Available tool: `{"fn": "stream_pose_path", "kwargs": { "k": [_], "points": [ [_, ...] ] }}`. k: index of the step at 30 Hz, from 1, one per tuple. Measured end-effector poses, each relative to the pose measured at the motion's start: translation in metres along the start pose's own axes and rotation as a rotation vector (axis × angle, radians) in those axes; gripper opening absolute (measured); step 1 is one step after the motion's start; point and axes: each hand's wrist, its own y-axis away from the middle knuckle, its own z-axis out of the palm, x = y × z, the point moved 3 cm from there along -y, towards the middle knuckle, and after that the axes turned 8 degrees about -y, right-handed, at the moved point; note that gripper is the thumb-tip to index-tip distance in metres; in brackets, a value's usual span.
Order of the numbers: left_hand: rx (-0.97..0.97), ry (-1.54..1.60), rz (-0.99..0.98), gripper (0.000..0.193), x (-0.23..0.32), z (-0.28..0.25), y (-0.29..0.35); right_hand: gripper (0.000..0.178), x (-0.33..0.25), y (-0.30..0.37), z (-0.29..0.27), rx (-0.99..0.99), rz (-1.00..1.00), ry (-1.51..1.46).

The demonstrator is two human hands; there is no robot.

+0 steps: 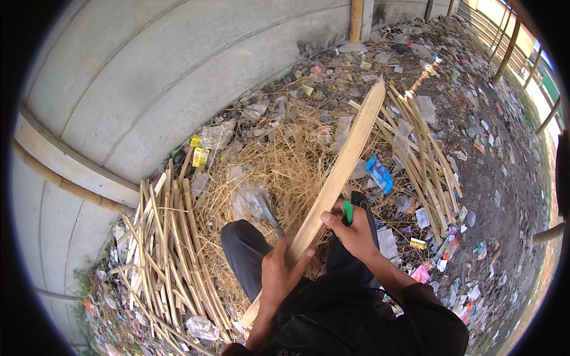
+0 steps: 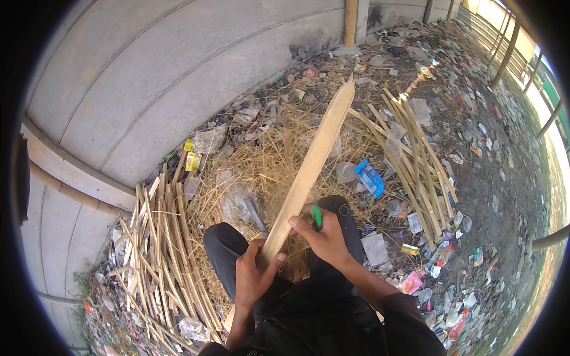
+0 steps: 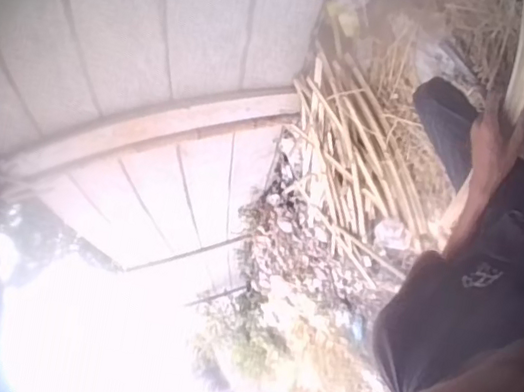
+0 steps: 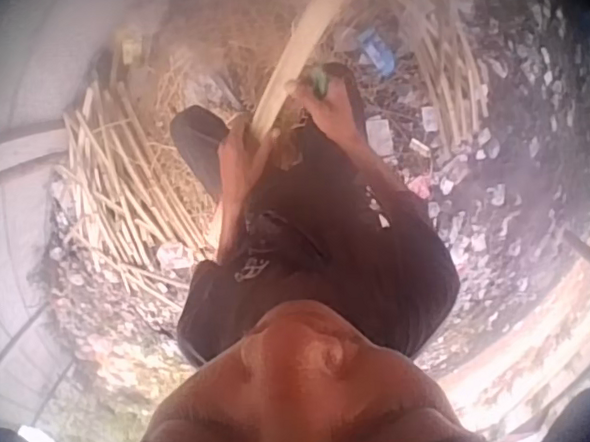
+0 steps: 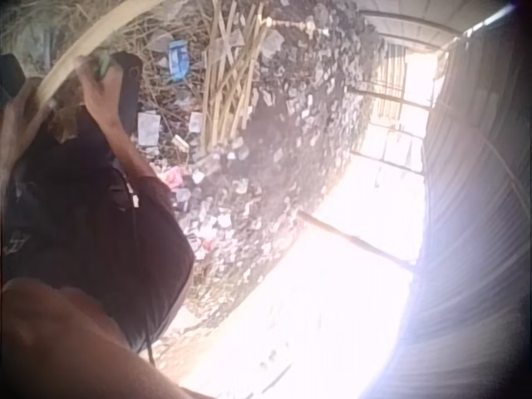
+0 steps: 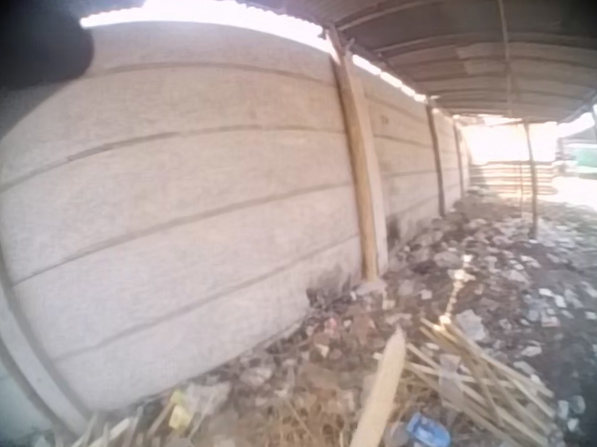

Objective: The person sits on the ground and uses a utility knife to shave thin strips from a long bamboo pole. They hold the pole with their left hand and repeatedly scrape along its length with the knife in their right hand, creating a pile of shavings.

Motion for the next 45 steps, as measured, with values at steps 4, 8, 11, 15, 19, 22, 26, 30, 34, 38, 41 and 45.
{"fn": "stream_pose_path", "kwargs": {
  "k": [4, 8, 11, 15, 19, 22, 26, 30, 34, 38, 41, 45],
  "points": [
    [-0.021, 0.063, -0.089, 0.038, 0.005, 0.0, -0.001, 0.028, -0.003, -0.003, -0.003, -0.069, -0.052, 0.067],
    [0.008, 0.052, -0.098, 0.035, 0.01, -0.005, -0.002, 0.044, -0.006, -0.001, -0.009, -0.124, 0.02, -0.259],
    [0.019, 0.06, -0.14, 0.035, 0.011, -0.009, -0.003, 0.048, -0.002, -0.007, -0.021, -0.114, -0.077, -0.149],
    [0.052, 0.036, -0.176, 0.034, 0.007, -0.012, -0.001, 0.036, -0.003, -0.018, -0.038, -0.06, -0.09, 0.151],
    [0.076, 0.056, -0.185, 0.033, 0.008, -0.02, -0.002, 0.032, -0.019, -0.021, -0.046, -0.029, -0.219, 0.798],
    [0.049, 0.026, -0.183, 0.036, 0.007, -0.021, -0.003, 0.034, -0.018, -0.021, -0.048, -0.037, -0.23, 1.032],
    [0.0, -0.012, -0.137, 0.036, 0.001, -0.011, -0.001, 0.042, -0.02, -0.019, -0.045, -0.012, -0.18, 1.047],
    [-0.046, -0.151, -0.105, 0.036, 0.003, -0.001, 0.002, 0.051, -0.025, -0.019, -0.038, 0.041, -0.184, 0.941],
    [0.032, -0.284, -0.135, 0.038, -0.013, 0.001, 0.001, 0.053, -0.034, -0.016, -0.046, 0.111, -0.096, 1.035],
    [0.129, -0.407, -0.192, 0.036, -0.023, -0.011, -0.002, 0.053, -0.034, -0.014, -0.056, 0.111, -0.143, 1.054],
    [0.141, -0.259, -0.193, 0.033, -0.027, -0.016, -0.004, 0.048, -0.038, -0.013, -0.053, 0.097, -0.153, 1.02],
    [0.036, -0.07, -0.26, 0.035, -0.012, -0.021, -0.004, 0.035, -0.039, -0.01, -0.041, 0.039, -0.263, 0.844]
  ]
}}
